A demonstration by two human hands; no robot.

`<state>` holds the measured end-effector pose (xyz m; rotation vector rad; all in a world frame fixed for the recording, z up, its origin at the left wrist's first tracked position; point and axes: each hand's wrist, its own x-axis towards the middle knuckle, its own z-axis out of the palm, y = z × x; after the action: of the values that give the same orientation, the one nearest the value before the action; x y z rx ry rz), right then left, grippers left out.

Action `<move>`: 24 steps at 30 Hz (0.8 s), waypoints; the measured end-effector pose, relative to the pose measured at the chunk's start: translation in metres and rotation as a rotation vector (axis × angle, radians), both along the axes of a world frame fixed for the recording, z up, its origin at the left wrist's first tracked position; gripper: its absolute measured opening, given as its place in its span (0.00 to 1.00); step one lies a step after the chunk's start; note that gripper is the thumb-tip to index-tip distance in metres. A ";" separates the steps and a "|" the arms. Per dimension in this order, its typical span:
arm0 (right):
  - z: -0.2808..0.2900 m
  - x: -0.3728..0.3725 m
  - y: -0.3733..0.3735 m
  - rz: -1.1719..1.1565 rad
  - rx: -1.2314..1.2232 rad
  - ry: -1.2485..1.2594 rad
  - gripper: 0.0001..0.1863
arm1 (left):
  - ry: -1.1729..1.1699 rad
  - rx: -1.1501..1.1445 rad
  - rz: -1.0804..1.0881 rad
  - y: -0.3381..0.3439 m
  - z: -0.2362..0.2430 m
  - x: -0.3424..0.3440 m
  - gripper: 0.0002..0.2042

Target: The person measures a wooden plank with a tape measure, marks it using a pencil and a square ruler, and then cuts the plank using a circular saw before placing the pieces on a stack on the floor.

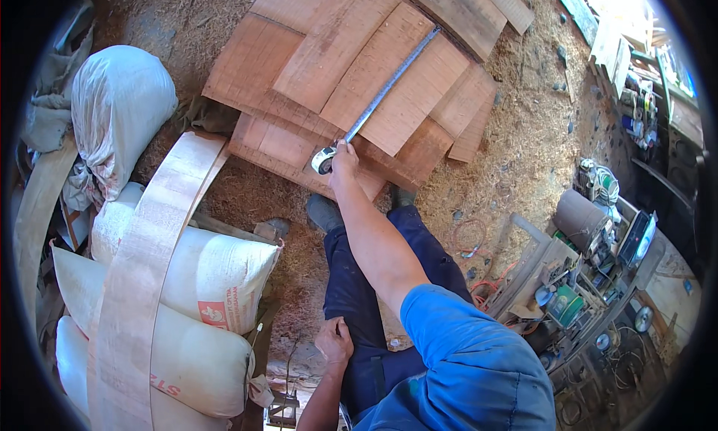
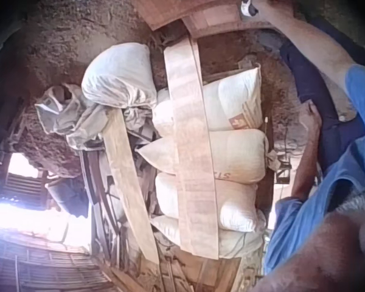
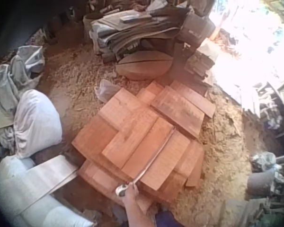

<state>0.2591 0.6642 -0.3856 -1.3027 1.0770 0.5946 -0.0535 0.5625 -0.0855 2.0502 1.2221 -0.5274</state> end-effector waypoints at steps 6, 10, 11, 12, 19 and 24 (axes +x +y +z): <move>-0.012 -0.004 -0.007 0.051 -0.021 -0.012 0.15 | -0.001 0.008 0.018 -0.001 0.001 -0.006 0.06; -0.015 -0.008 -0.023 -0.003 -0.019 -0.026 0.14 | -0.020 0.010 0.059 -0.004 0.001 -0.005 0.06; -0.013 -0.009 -0.031 -0.090 0.020 -0.038 0.13 | -0.039 0.017 0.084 -0.007 0.000 -0.003 0.06; -0.014 -0.008 -0.044 -0.088 0.015 -0.048 0.13 | -0.048 0.012 0.086 -0.009 -0.001 -0.001 0.06; 0.068 -0.040 -0.123 0.051 0.029 -0.067 0.08 | -0.016 0.045 0.177 -0.024 0.012 0.002 0.06; 0.213 -0.068 -0.183 0.840 0.275 -0.066 0.09 | 0.086 -0.080 0.298 -0.061 0.065 -0.015 0.11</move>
<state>0.1913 0.4814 -0.1727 -1.4882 0.3288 1.2597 -0.0689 0.5012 -0.0210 1.7534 1.5015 -0.5158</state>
